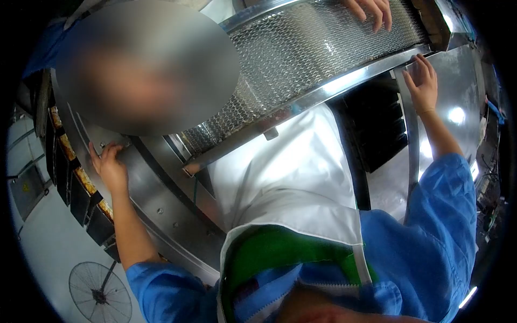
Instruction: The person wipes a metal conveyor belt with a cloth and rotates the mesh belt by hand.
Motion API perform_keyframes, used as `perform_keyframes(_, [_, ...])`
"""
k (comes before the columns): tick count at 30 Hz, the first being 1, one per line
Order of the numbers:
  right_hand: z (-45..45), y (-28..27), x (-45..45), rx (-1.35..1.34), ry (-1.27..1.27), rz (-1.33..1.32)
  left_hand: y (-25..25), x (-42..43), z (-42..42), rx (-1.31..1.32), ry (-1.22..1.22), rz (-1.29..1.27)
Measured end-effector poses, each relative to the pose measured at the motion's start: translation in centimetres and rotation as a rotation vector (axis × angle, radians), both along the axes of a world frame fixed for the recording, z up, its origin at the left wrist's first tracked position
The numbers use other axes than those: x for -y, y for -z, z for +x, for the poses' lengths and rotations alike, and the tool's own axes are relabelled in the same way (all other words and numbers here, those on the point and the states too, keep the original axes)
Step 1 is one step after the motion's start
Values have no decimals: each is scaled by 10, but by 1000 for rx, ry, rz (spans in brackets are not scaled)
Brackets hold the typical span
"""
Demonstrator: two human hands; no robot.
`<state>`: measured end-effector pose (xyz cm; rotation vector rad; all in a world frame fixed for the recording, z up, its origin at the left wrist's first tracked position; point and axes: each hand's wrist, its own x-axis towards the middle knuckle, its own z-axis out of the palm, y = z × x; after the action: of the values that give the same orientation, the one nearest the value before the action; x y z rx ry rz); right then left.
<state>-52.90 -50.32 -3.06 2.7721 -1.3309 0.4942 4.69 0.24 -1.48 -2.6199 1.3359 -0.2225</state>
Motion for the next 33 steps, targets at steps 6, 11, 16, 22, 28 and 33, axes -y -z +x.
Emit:
perform_keyframes(6, [-3, 2, 2, -22, 3, -14, 7, -2, 3, -6, 27, -146])
perform_keyframes(11, [4, -6, -5, -20, 10, -5, 23, -35, 26, -169, 45, -99])
perform_keyframes(16, [4, -7, -8, 15, 46, 70, 16, -14, 9, -46, -61, -30])
perform_keyframes(22, [0, -3, -1, -15, 1, 9, 3, 2, 0, -43, 46, -66])
perform_keyframes(28, [-1, -2, -1, -12, -10, 4, 2, 0, 0, -11, 65, -62])
perform_keyframes(33, [1, -4, -2, -33, 5, 3, 0, -2, 1, -90, 1, -3])
